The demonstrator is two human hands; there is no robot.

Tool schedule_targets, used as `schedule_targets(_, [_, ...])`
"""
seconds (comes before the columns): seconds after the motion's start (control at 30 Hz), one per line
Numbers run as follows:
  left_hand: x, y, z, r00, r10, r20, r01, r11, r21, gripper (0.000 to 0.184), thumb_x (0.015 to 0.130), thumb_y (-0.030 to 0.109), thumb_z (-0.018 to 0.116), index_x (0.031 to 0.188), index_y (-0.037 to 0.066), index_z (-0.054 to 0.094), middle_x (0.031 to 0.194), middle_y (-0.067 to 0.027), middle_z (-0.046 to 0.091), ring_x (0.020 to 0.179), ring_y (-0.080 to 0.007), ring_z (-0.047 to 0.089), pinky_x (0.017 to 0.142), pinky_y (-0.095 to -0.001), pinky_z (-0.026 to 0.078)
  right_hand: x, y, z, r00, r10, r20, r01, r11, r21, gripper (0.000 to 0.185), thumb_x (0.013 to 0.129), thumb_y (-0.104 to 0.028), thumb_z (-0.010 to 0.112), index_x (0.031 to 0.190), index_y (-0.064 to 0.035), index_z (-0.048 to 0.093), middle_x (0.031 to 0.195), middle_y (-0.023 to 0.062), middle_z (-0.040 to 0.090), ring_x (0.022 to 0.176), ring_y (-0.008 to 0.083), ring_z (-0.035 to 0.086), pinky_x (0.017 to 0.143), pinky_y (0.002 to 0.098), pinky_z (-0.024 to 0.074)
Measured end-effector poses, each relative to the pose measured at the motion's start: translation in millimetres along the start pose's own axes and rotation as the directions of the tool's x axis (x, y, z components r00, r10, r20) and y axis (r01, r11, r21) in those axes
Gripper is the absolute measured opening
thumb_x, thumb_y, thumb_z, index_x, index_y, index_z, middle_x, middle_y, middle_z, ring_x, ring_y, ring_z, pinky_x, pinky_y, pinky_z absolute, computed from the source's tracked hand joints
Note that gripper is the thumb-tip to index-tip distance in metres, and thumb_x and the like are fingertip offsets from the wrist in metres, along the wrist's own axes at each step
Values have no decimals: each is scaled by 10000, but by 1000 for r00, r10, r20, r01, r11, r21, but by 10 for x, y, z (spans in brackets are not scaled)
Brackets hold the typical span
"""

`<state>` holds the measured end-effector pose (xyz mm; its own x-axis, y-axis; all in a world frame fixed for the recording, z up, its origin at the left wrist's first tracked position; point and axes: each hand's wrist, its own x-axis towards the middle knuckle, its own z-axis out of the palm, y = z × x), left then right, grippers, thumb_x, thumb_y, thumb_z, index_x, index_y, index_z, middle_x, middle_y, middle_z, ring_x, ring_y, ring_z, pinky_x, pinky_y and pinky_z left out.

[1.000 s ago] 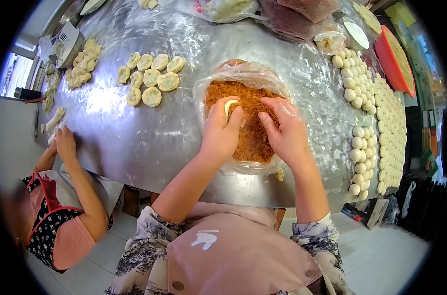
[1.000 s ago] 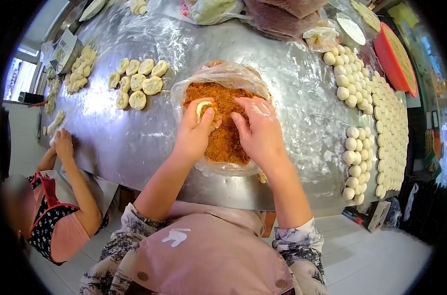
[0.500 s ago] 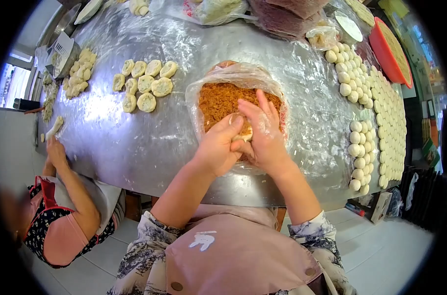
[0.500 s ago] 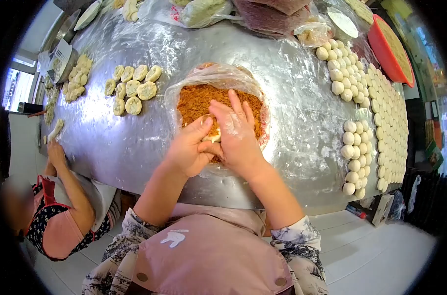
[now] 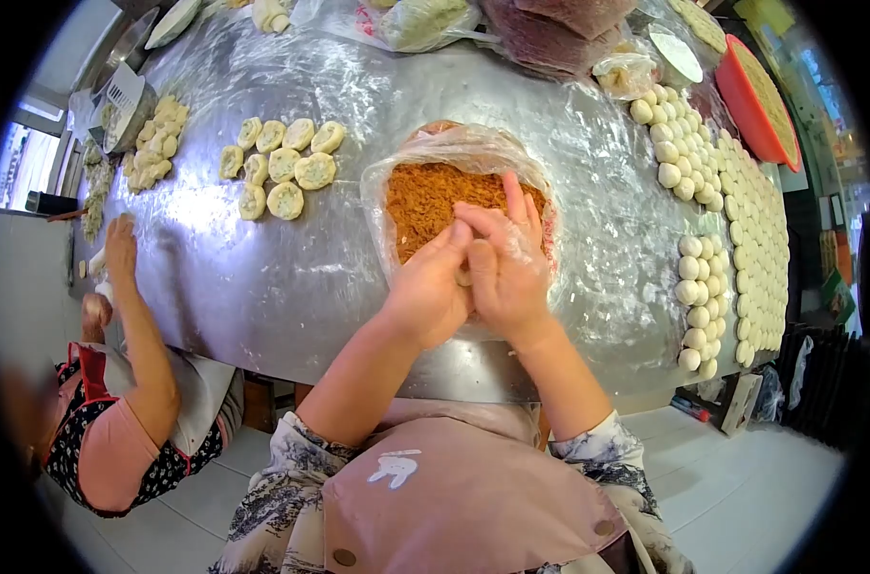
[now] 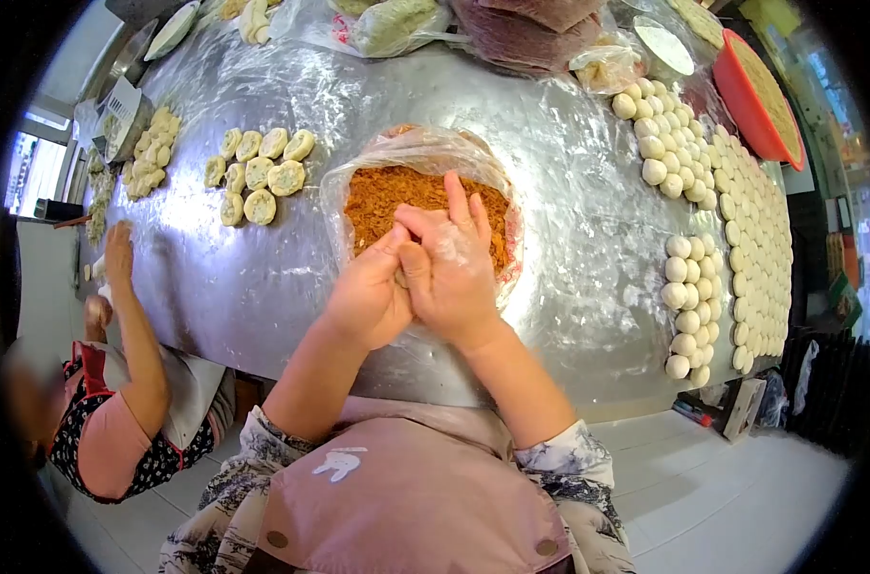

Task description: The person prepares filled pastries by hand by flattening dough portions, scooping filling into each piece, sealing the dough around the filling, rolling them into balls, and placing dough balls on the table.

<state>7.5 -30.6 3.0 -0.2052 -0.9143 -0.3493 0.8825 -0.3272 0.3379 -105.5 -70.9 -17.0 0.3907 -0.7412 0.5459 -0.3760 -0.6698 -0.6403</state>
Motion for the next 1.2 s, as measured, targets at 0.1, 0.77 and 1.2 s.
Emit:
schedule_targets(0.1, [42,-61,-93,996,92,-20,-86,974,207,332,1008,116,383,1321,9,414,1291,-119,511,1179,-212,529,1021,-343,436,-34,-86,160,991,-24,-130,13,996,-84,171,899,-119,579,1050,-65,639,1047,95,669,1274,379,467,1076,513,274])
schedule_targets(0.77, [8,-95,-109,634,620,463,-541,-73,838,488,1010,388,330,1162,50,648,1364,-137,414,1084,-212,455,996,-327,333,12,-370,116,750,612,252,-578,420,699,469,1015,-413,382,1078,12,570,1030,114,626,935,153,567,829,288,444])
schedule_targets(1.2, [-133,-39,-152,929,-20,369,-326,428,843,1076,767,310,728,1474,-41,-3,1506,-239,175,1407,-328,212,1147,-411,180,72,-54,-98,924,294,243,-336,929,153,563,995,-344,397,1415,20,308,1513,276,185,1402,440,181,1146,456,154])
